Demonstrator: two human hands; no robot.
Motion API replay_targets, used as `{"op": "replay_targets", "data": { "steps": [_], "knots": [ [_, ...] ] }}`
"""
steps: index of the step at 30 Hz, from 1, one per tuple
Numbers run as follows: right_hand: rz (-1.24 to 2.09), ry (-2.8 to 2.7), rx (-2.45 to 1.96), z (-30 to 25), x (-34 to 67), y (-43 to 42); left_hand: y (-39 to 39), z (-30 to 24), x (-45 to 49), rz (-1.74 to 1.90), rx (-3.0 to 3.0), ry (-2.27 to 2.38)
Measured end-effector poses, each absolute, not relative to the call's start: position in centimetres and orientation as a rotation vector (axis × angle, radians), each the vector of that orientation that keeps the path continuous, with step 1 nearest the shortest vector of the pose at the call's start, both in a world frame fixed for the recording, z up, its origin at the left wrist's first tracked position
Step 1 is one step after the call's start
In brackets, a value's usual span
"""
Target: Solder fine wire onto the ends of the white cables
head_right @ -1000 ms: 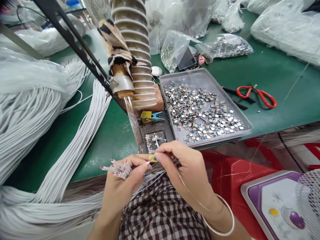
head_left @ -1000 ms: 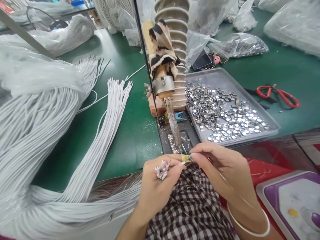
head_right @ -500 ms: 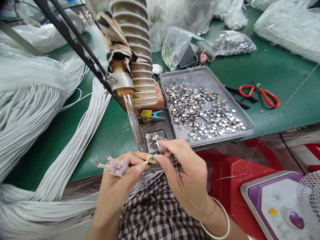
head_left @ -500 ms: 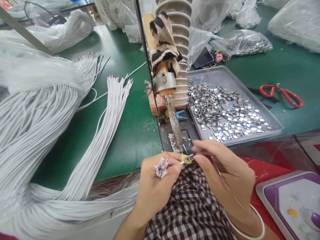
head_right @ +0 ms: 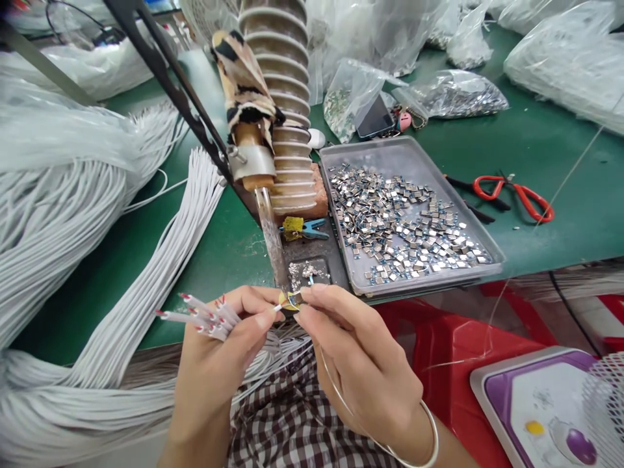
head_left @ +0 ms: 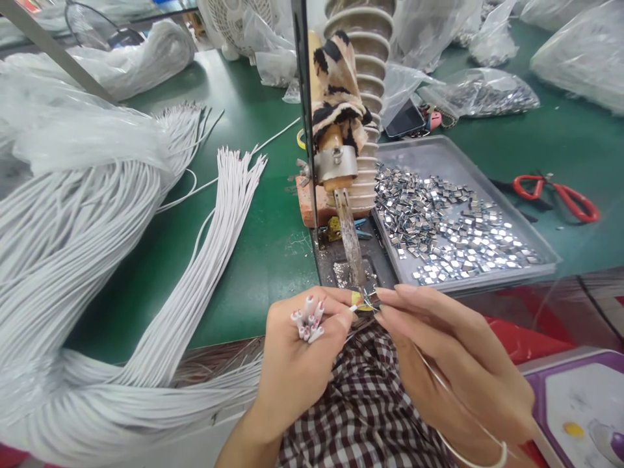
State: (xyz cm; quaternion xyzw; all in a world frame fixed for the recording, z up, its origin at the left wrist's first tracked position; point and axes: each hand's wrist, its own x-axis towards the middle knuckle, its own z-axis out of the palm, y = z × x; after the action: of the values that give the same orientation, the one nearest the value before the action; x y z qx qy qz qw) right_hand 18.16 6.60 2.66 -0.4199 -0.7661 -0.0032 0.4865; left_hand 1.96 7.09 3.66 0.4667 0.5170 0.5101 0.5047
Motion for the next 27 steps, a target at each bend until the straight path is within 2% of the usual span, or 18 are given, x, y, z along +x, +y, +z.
{"op": "replay_targets", "data": {
  "steps": [11, 17, 27],
  "knots": [
    [0.17, -1.859, -0.995, 2.2, 18.6, 6.6, 6.9, 4.0, 1.4, 1.171, 1.209, 1.263],
    [0.057, -1.852, -1.025, 2.3, 18.3, 6.8, 7.8, 4.2, 1.3, 1.136, 1.123, 1.213],
    [0.102, -1.813, -1.009, 2.7, 17.4, 7.6, 8.6, 4.2, 1.0, 1.158, 0.925, 1.159]
  ]
}}
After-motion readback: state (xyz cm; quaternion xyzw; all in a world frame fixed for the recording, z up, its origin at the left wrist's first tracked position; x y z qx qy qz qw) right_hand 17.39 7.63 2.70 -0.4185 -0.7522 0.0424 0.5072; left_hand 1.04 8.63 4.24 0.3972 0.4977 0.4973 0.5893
